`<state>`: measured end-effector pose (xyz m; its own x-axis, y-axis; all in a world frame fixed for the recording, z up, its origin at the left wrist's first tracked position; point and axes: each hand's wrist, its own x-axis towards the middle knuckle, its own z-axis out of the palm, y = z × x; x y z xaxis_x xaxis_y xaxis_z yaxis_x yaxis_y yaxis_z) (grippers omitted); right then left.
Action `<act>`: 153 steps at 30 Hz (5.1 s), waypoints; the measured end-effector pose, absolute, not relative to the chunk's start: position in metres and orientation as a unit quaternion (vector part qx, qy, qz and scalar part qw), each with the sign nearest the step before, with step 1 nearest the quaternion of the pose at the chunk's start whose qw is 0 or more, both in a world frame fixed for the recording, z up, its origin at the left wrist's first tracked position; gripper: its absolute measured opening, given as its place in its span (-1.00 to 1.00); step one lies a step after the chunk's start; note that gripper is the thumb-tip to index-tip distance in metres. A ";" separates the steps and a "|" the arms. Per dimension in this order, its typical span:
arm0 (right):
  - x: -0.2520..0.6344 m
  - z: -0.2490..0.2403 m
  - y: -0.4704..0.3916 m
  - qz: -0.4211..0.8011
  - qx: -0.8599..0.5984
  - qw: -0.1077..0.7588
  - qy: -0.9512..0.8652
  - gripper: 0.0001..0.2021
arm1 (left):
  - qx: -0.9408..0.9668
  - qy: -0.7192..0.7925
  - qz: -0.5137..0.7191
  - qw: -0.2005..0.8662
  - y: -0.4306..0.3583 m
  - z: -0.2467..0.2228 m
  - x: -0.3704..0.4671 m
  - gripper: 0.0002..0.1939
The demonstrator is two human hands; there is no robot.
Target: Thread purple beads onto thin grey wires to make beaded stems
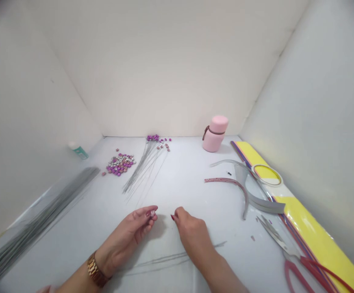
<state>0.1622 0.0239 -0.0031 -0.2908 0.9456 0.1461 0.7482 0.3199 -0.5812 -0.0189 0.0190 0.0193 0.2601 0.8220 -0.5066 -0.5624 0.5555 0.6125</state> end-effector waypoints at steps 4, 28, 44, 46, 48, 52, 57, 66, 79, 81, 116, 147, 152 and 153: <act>0.159 0.005 0.020 0.378 -0.549 0.278 -0.691 -0.84 | 0.152 0.405 0.433 0.791 0.017 0.017 -0.019 -0.83; 0.150 0.020 0.008 0.440 -0.457 0.327 -0.701 -0.83 | 0.616 0.505 0.370 0.478 0.012 0.024 -0.016 -0.84; 0.151 0.018 0.007 0.435 -0.467 0.323 -0.699 -0.84 | 0.492 0.498 0.385 0.602 0.014 0.019 -0.014 -0.79; 0.151 0.019 0.007 0.432 -0.475 0.325 -0.695 -0.83 | 0.473 0.489 0.386 0.623 0.013 0.020 -0.014 -0.81; 0.151 0.019 0.007 0.429 -0.477 0.326 -0.694 -0.82 | 0.432 0.466 0.394 0.664 0.013 0.020 -0.014 -0.82; 0.151 0.017 0.007 0.414 -0.476 0.320 -0.707 -0.81 | 0.332 0.420 0.422 0.731 0.012 0.018 -0.013 -0.84; 0.151 0.015 0.006 0.405 -0.474 0.314 -0.716 -0.80 | 0.272 0.394 0.431 0.765 0.012 0.017 -0.011 -0.88; 0.151 0.019 0.005 0.397 -0.462 0.317 -0.727 -0.78 | 0.243 0.377 0.407 0.796 0.012 0.021 -0.010 -0.88; 0.153 0.018 0.003 0.313 -0.452 0.300 -0.779 -0.76 | 0.275 0.438 0.377 0.768 0.015 0.019 -0.014 -0.82; 0.153 0.018 0.003 0.252 -0.449 0.288 -0.808 -0.75 | 0.276 0.443 0.369 0.769 0.015 0.020 -0.014 -0.82; 0.153 0.024 0.003 0.358 -0.448 0.289 -0.766 -0.75 | 0.248 0.437 0.370 0.781 0.014 0.020 -0.012 -0.81; 0.151 0.023 0.005 0.567 -0.470 0.242 -0.631 -0.72 | 0.467 0.494 0.306 0.666 0.015 0.017 -0.016 -0.84; 0.150 0.016 0.003 0.412 -0.471 0.212 -0.751 -0.74 | 0.477 0.501 0.299 0.657 0.015 0.015 -0.016 -0.84; 0.150 0.015 0.002 0.373 -0.467 0.206 -0.775 -0.74 | 0.475 0.501 0.299 0.658 0.015 0.014 -0.016 -0.83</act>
